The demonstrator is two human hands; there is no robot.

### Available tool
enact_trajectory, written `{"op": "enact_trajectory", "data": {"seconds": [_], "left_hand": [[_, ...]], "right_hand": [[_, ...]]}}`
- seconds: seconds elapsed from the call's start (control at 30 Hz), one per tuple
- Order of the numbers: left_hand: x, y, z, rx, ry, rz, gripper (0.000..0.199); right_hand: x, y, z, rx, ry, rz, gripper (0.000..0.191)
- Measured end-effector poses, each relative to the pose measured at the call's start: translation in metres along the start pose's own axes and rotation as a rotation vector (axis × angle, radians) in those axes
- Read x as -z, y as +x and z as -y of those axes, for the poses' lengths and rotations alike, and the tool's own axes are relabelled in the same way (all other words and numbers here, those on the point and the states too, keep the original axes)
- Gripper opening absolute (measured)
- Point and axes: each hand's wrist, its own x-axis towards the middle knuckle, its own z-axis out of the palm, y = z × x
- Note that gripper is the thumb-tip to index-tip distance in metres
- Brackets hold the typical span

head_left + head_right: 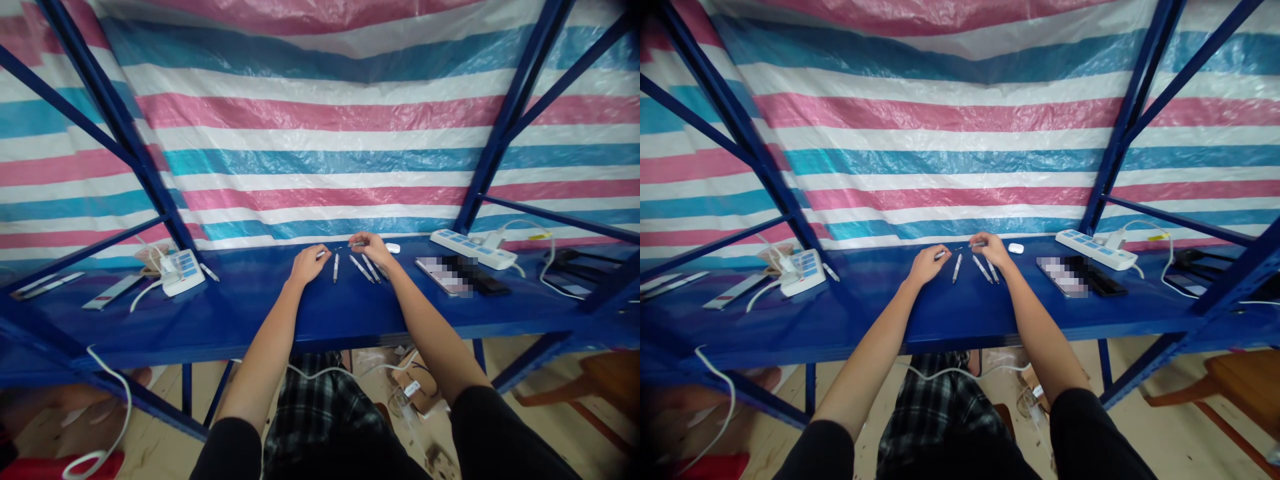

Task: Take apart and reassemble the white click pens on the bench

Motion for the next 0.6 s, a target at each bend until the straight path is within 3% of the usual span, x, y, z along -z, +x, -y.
{"op": "enact_trajectory", "data": {"seconds": [0.23, 0.6], "left_hand": [[0.0009, -0.0003, -0.0023, -0.008, -0.007, -0.017, 0.027], [-0.0004, 0.0002, -0.0011, -0.005, 0.011, -0.025, 0.026]], "right_hand": [[-0.0046, -0.0022, 0.0041, -0.016, 0.103, 0.045, 0.027], [-0.0042, -0.0034, 0.0025, 0.081, -0.137, 0.044, 0.021]]}}
